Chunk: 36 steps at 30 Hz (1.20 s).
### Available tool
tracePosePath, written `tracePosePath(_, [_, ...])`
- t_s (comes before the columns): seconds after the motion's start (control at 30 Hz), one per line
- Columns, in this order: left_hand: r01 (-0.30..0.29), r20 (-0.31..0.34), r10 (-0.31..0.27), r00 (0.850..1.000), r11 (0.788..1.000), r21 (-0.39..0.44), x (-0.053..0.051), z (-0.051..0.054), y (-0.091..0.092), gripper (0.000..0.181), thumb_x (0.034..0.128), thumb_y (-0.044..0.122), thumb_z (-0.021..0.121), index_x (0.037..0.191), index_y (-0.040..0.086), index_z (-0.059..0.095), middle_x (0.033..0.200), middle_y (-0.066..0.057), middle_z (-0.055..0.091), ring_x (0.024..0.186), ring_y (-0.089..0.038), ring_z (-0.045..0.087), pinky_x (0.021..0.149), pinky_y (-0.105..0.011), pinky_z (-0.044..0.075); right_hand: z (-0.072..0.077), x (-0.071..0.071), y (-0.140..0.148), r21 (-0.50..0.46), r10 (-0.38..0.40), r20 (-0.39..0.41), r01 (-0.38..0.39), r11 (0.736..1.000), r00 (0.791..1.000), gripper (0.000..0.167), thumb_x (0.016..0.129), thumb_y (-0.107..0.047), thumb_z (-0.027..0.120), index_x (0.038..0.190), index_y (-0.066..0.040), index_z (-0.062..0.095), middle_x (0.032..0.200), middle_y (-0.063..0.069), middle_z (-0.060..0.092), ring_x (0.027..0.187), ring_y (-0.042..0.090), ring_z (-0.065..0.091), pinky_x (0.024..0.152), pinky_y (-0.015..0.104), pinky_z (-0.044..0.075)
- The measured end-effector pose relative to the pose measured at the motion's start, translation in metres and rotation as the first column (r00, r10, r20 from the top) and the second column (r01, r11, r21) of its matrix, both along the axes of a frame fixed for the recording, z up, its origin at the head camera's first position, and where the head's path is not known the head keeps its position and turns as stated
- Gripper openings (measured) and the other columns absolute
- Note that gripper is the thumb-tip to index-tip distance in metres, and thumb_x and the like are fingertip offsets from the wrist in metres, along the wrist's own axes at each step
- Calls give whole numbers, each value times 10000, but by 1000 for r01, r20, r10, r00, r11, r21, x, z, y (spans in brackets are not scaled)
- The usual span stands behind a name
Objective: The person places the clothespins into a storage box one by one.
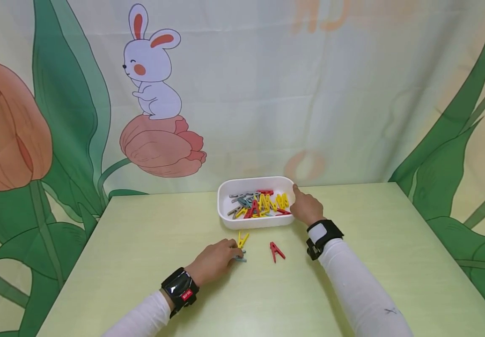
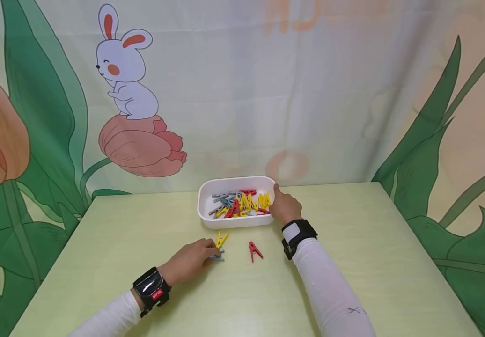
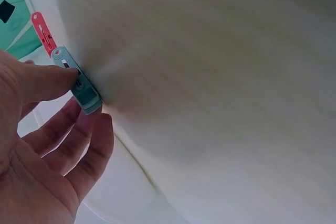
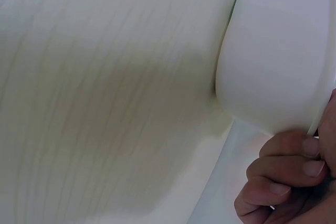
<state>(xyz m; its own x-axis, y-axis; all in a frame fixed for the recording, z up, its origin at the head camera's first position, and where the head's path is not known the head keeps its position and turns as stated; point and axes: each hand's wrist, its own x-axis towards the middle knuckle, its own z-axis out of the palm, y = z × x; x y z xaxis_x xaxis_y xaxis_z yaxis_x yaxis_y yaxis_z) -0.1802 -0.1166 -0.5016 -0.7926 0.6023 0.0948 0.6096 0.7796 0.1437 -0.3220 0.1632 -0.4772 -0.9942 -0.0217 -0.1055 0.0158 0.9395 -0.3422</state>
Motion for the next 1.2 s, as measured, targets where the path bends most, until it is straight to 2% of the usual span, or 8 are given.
tracePosePath(0.2, [26, 26, -26, 999, 1000, 10, 2, -1, 5, 207, 902, 119, 695, 1083, 212, 735, 989, 40, 627, 891, -93, 583, 767, -298, 541, -1, 1, 2, 1, 2, 2, -2, 1000, 1000, 748, 917, -173, 581, 1574, -135, 227, 959, 187, 673, 692, 252, 563, 543, 324, 396])
tracePosePath(0.37, [63, 22, -63, 998, 998, 17, 6, 7, 12, 212, 906, 127, 693, 1097, 210, 733, 1017, 34, 638, 905, -89, 595, 780, -281, 545, -2, 0, 2, 9, 2, -8, -1, 1000, 1000, 745, 917, -178, 580, 1573, -133, 230, 971, 193, 677, 694, 251, 564, 540, 324, 399])
tracePosePath(0.5, [86, -1, -86, 996, 995, 54, 9, 25, 18, 203, 910, 137, 693, 1098, 201, 735, 998, 32, 639, 862, -74, 581, 768, -250, 539, -1, 0, 2, 14, -4, -5, 4, 1000, 1000, 744, 920, -187, 579, 1574, -137, 229, 1029, 203, 681, 729, 261, 578, 561, 334, 415])
tracePosePath(0.67, [95, -74, -88, 993, 991, 99, 8, 54, 24, 198, 913, 144, 691, 1097, 197, 740, 977, 44, 634, 821, -60, 572, 740, -225, 533, 2, 1, 0, 16, -2, -5, 2, 1000, 1000, 742, 921, -191, 577, 1574, -134, 228, 1142, 220, 672, 796, 278, 600, 609, 365, 458])
tracePosePath(0.83, [91, -157, -71, 985, 988, 128, 0, 76, 24, 214, 906, 165, 704, 1118, 185, 733, 1021, 24, 660, 857, -80, 599, 739, -236, 542, 5, 2, 0, 10, -3, 2, 3, 1000, 1000, 744, 927, -191, 579, 1576, -140, 220, 1146, 219, 671, 802, 282, 602, 614, 362, 460])
tracePosePath(0.97, [54, -203, -22, 979, 987, 154, -10, 89, 21, 248, 894, 151, 713, 1141, 162, 706, 1046, 9, 667, 888, -107, 618, 737, -269, 550, 5, 3, -1, 6, -6, 12, 6, 1000, 1000, 749, 932, -200, 587, 1579, -146, 213, 1148, 215, 670, 804, 285, 601, 617, 362, 460])
tracePosePath(1.07, [19, -209, 20, 978, 983, 183, -20, 98, 19, 287, 896, 156, 709, 1180, 146, 669, 1058, -5, 670, 889, -123, 627, 733, -294, 549, 5, 3, -1, 8, -9, 8, 9, 1000, 1000, 750, 928, -200, 594, 1577, -144, 221, 1137, 216, 673, 801, 287, 606, 628, 377, 475])
tracePosePath(1.2, [-32, -168, 71, 983, 973, 227, -34, 110, 18, 378, 912, 180, 692, 1277, 127, 609, 1133, -45, 682, 919, -163, 652, 757, -328, 558, 4, 2, -1, 11, -12, 1, 12, 1000, 1000, 750, 923, -198, 601, 1574, -141, 232, 1159, 216, 671, 805, 283, 608, 643, 386, 486])
